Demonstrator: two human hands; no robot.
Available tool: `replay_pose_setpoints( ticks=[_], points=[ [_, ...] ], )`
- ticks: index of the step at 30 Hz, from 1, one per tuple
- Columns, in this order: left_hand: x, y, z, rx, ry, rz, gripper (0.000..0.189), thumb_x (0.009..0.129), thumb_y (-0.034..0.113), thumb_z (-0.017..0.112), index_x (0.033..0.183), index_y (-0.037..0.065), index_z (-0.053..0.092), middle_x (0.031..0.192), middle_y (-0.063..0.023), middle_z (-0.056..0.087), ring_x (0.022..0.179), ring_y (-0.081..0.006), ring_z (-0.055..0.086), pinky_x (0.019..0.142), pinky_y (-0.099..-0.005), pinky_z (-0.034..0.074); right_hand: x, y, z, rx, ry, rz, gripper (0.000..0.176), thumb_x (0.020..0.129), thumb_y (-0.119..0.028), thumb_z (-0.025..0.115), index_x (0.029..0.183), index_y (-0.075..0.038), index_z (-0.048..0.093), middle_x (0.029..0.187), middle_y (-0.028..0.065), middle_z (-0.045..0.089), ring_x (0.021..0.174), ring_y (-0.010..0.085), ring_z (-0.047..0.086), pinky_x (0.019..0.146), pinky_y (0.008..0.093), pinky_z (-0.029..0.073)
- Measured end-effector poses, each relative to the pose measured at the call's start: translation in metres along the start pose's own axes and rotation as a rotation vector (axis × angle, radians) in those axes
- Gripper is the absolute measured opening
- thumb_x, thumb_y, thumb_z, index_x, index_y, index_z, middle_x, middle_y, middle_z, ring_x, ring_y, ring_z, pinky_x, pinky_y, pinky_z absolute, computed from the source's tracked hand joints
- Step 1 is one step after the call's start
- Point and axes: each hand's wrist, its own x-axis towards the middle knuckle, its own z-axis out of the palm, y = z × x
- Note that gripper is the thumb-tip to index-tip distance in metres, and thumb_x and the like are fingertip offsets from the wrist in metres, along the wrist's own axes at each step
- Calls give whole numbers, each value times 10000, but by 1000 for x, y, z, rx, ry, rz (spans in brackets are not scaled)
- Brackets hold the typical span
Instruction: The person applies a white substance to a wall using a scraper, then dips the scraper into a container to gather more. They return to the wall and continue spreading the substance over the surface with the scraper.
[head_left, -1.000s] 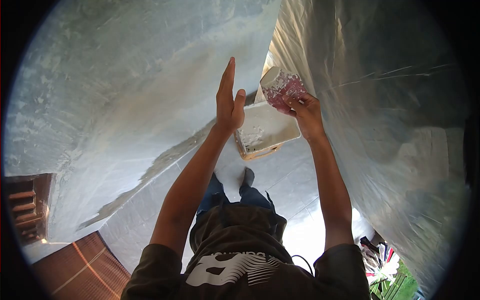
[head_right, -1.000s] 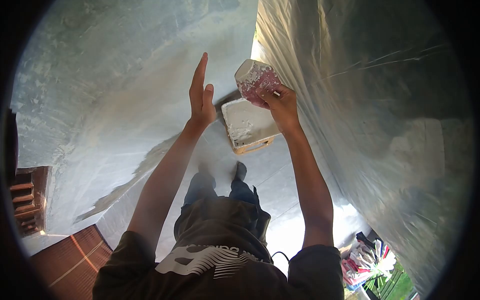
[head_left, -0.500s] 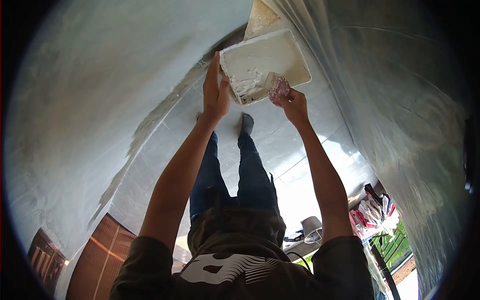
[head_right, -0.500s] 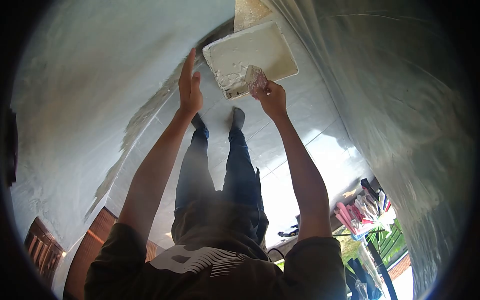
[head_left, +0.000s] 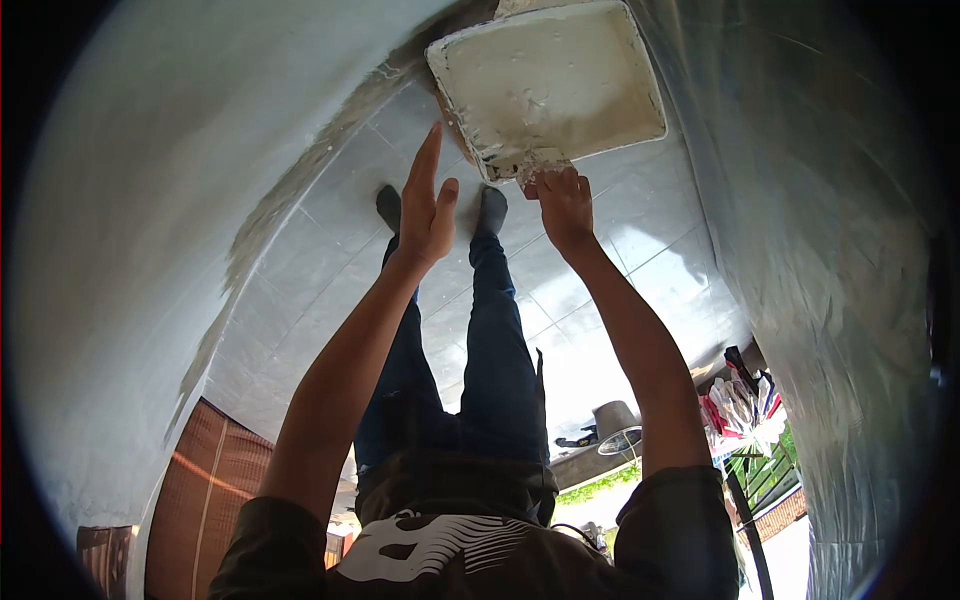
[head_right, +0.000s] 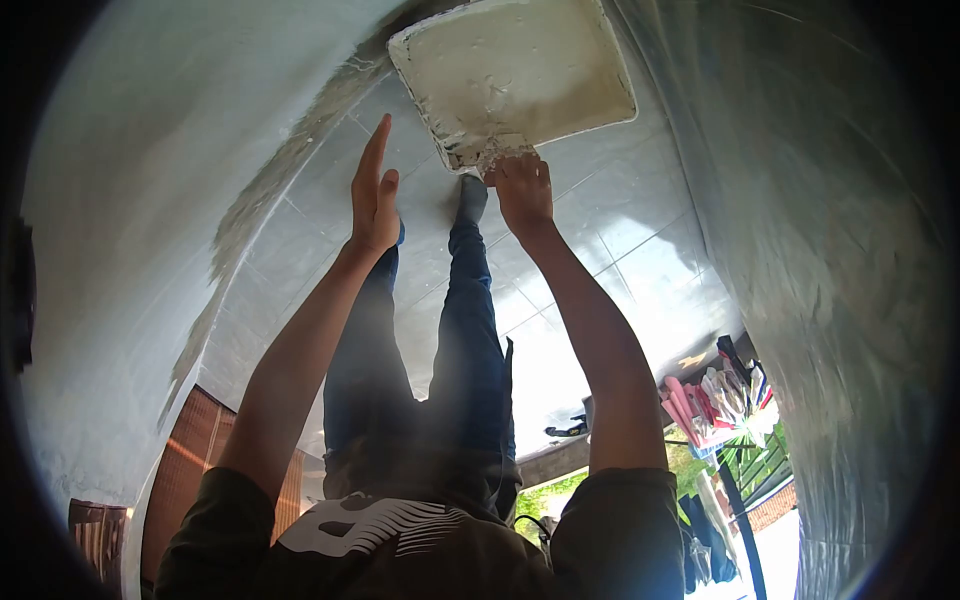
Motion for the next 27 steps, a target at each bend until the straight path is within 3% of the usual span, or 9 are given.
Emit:
replay_pose_setpoints(
  ticks=[9,11,15,18,20,21,23,25,27],
  points=[
    [-20,1,14,-4,-28,-113,821,1034,611,286,1568,-12,293,1611,-222,340,1507,-383,301,1227,-483,228,-10,-6,-10,-50,-107,-119,86,854,-172,658,881,-205,732,969,16,598,1055,246,559,970,431,422],
    [-17,-1,18,-12,-20,-97,817,1034,612,285,1573,-2,289,1611,-218,342,1507,-383,300,1227,-484,232,-11,-5,-13,53,-103,-150,220,791,-109,651,1002,-63,691,951,58,577,1000,266,550,922,424,446],
    [-12,7,16,-18,-13,-89,811,1036,601,287,1569,-11,293,1610,-223,341,1504,-387,305,1227,-482,233,-19,-12,-26,43,-103,-126,204,791,-110,646,986,-85,698,953,58,575,993,269,549,914,423,450],
    [-7,6,16,-23,-7,-58,793,1043,574,285,1564,-23,294,1608,-229,340,1503,-386,309,1227,-480,233,-25,-16,-35,139,-13,-125,170,801,-94,660,960,-65,713,892,65,588,937,280,568,836,415,486],
    [-5,6,17,-37,1,-33,771,1049,544,297,1560,-34,296,1606,-235,341,1502,-386,311,1228,-478,233,-25,-18,-49,421,-154,128,146,835,-53,671,964,-16,727,870,86,654,833,254,628,736,423,528],
    [-6,10,17,-44,4,-39,771,1049,544,297,1560,-34,296,1606,-235,341,1502,-386,311,1228,-478,233,-25,-14,-56,416,-162,127,146,835,-53,671,964,-16,727,870,86,654,833,254,628,736,423,528],
    [-6,7,20,-60,19,-14,741,1053,505,313,1557,-38,301,1604,-236,346,1500,-386,316,1227,-472,237,-19,-1,-54,830,-206,695,152,899,-53,655,972,64,717,892,98,716,777,207,684,686,391,562],
    [-7,6,24,-60,17,-15,732,1053,493,320,1555,-39,304,1602,-236,349,1499,-385,319,1226,-469,240,-12,8,-42,1527,-10,1104,208,968,-85,613,1049,98,672,986,132,708,874,209,713,843,366,623],
    [-6,5,25,-55,16,-11,722,1054,481,326,1554,-40,307,1601,-235,352,1498,-384,321,1226,-466,242,-12,15,-22,1714,124,1255,255,966,-72,609,1170,80,619,1070,151,687,935,241,707,882,413,631]
  ],
)
